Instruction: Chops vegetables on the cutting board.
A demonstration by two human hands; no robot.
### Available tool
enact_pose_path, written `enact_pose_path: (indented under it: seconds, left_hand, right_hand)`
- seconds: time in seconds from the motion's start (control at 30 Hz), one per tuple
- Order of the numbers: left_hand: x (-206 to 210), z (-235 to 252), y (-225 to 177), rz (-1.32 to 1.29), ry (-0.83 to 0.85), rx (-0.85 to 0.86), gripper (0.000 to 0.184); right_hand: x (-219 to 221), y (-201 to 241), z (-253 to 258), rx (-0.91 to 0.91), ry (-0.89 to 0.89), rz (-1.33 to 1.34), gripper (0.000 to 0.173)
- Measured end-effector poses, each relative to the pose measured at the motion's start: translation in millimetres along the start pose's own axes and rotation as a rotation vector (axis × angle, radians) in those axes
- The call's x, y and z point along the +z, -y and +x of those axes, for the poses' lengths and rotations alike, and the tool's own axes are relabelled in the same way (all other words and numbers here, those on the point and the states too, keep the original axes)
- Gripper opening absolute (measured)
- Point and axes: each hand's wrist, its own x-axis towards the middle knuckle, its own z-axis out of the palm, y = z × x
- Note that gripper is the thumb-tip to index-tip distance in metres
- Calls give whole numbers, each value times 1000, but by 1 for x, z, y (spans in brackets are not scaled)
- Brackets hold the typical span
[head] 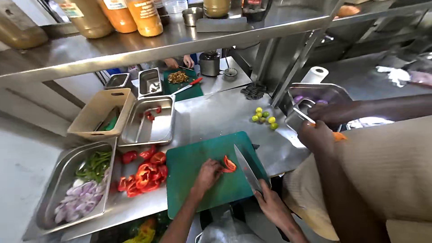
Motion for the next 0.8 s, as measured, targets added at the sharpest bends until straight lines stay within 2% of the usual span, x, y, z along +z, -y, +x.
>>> enact_pose_path:
  seconds: [0.17, 0.37, 0.5, 0.57, 0.67, 0.73, 0.8]
  left_hand:
    - [-9, -28, -8, -3, 78, -114, 32]
    - [-7, -40, -16, -39, 77, -125, 31]
    - [-5, -39, -8, -48, 79, -75, 28]
    - [-5, -41, -4, -106, 24, -102, 27]
    - [-1, -50, -4, -264, -249, -234, 25]
    - [1, -49, -8, -316, -380, -296, 25]
    - [7, -40, -17, -283, -336, -288, 36]
  right_hand:
    - [14, 8, -8, -40, 68, -189, 46]
    - [23, 49, -14, -10, 214, -459, 45]
    - [49, 52, 3, -14, 281, -449, 49]
    - [51, 52, 12, -20, 301, -436, 53]
    - [41, 42, 13, -60, 292, -343, 50]
    - [35, 36, 8, -105, 197, -201, 47]
    - [29, 28, 0, -147, 65, -64, 45]
